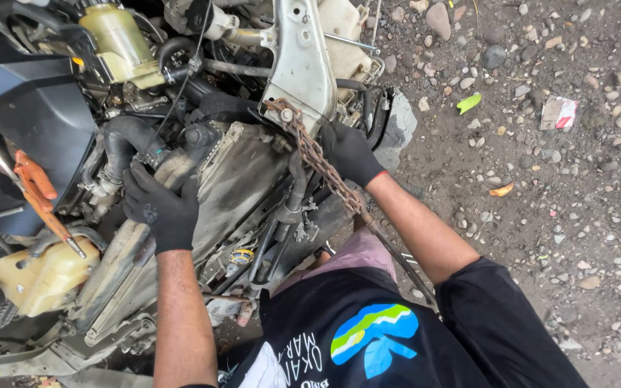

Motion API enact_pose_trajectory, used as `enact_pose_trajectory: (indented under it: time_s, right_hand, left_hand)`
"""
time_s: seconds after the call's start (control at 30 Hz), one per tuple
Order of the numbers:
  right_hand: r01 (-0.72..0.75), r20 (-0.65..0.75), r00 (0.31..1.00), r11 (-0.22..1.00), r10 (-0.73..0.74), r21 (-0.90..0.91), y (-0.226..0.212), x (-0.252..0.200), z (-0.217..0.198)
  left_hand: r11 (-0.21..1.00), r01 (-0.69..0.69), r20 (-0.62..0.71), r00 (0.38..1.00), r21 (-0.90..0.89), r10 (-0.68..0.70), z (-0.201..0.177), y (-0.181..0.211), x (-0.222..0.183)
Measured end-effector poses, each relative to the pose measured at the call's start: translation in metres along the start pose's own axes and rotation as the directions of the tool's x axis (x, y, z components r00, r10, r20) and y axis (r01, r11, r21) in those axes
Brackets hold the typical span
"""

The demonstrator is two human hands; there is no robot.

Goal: The person works at the front of a car with the hood area open, using a T-handle wrench to loosen bolts on the radiator support while a chain hangs from the vehicle. They reposition the wrench on different bolts, then pick up a pry bar and hammer and work on components below the radiator before reaching back into the engine bay.

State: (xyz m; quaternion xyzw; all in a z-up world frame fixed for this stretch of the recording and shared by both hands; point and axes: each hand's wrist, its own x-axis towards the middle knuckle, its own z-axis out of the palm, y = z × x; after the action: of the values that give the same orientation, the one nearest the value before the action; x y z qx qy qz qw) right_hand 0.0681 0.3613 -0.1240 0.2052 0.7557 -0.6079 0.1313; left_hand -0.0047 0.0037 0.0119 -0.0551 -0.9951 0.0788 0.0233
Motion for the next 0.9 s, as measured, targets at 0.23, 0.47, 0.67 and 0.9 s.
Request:
enact_pose_trajectory:
  time_s: [0.23, 0.47, 0.67, 0.9]
  right_hand:
    - [-0.11, -0.059, 0.991, 0.987, 0.117, 0.114, -0.014, -0.01, -0.007]
    - [0.408, 0.089, 0.91, 0.841, -0.404, -0.355, -0.025, -0.019, -0.029]
    - [0.427, 0.035, 0.896, 0.839, -0.442, -0.337, -0.012, -0.015, -0.016]
    - [0.344, -0.061, 0.936, 0.938, -0.346, -0.043, 0.005, -0.006, 0.004]
  left_hand:
    - [1.0, -0.022, -0.009, 1.0, 0.004, 0.022, 0.002, -0.002, -0.003]
    - [1.0, 0.002, 0.018, 1.0, 0.0, -0.002, 0.005, -0.006, -0.001]
    - [1.0, 0.003, 0.006, 1.0, -0.007, -0.003, 0.008, -0.008, -0.003]
    - [1.0, 0.013, -0.013, 1.0, -0.008, -0.014, 0.007, -0.007, -0.004]
